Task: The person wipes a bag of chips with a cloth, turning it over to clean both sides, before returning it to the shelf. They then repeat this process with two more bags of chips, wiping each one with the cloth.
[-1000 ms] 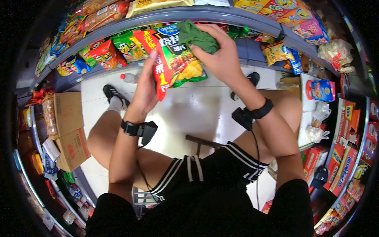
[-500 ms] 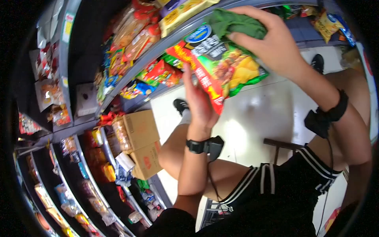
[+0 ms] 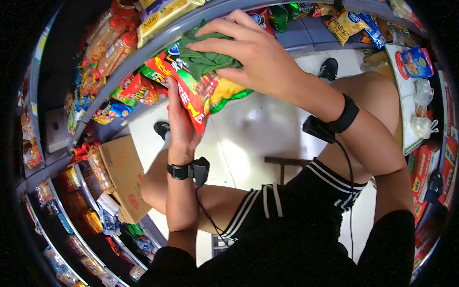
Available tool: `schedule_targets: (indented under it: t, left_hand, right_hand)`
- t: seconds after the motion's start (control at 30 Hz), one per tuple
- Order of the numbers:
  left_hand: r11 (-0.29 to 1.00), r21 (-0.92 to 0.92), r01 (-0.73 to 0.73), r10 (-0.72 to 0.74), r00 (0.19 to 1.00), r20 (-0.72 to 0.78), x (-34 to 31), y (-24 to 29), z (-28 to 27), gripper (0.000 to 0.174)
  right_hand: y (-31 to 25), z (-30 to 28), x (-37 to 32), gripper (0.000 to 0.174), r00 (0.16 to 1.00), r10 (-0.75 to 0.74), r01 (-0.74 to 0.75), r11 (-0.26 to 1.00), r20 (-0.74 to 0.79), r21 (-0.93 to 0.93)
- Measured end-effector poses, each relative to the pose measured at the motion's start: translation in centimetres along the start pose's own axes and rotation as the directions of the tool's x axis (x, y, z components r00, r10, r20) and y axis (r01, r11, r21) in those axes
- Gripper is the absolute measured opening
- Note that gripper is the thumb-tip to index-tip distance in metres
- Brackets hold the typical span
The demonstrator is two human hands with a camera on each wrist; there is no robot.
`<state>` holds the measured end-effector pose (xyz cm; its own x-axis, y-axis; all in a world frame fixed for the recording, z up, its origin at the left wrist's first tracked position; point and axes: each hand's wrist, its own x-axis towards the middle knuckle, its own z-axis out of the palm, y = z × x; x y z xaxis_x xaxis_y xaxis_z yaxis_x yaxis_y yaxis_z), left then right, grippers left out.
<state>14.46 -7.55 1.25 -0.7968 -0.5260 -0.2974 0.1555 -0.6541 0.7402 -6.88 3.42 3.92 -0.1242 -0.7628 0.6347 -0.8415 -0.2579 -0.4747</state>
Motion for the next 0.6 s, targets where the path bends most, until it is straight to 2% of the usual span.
schedule_targets:
  t: [0.1,0.2,0.27,0.33,0.4,0.43,0.47,0.53,0.6]
  left_hand:
    - [0.999,0.006,0.039,-0.038,0.995,-0.094,-0.2,-0.5,0.7,0.071]
    - [0.997,0.049,0.053,-0.049,0.996,-0.073,0.1,-0.7,0.1,0.072]
    - [0.998,0.046,0.037,-0.033,0.996,-0.081,-0.1,-0.8,-0.2,0.072]
    - [0.997,0.079,0.022,-0.015,0.997,-0.079,-0.1,-0.9,-0.7,0.072]
    - [0.996,0.092,-0.022,0.032,0.994,-0.109,0.1,-1.5,-1.5,0.072]
    - [0.998,0.065,-0.01,0.017,0.994,-0.108,0.0,-1.6,-2.2,0.069]
    - [0.999,0.038,0.0,0.004,0.994,-0.108,0.0,-1.8,-3.0,0.066]
    - [1.0,0.016,0.014,-0.012,0.993,-0.116,0.2,-2.3,-4.4,0.066]
    - [1.0,-0.015,0.017,-0.018,0.992,-0.126,0.2,-2.4,-4.4,0.066]
  right_hand:
    - [-0.8,-0.2,-0.4,0.063,0.996,-0.037,0.039,0.999,0.082,-0.019]
    - [-1.2,-0.4,-0.8,0.068,0.983,-0.119,0.126,0.991,0.139,-0.04]
    - [-1.6,-0.4,-0.9,0.069,0.954,-0.149,0.175,0.982,0.261,-0.076]
    - [-1.7,-0.5,-1.2,0.071,0.951,-0.173,0.203,0.974,0.257,-0.098]
    - [-2.0,-1.0,-1.5,0.063,0.905,-0.204,0.253,0.963,0.372,-0.087]
    - [-2.2,-0.3,-1.9,0.049,0.907,-0.214,0.248,0.967,0.361,-0.05]
    - [-2.5,-0.1,-2.3,0.049,0.906,-0.217,0.25,0.967,0.363,-0.045]
    - [-3.0,0.1,-2.5,0.05,0.862,-0.321,0.353,0.935,0.392,-0.011]
    - [-3.3,0.5,-2.8,0.046,0.861,-0.324,0.353,0.936,0.393,-0.002]
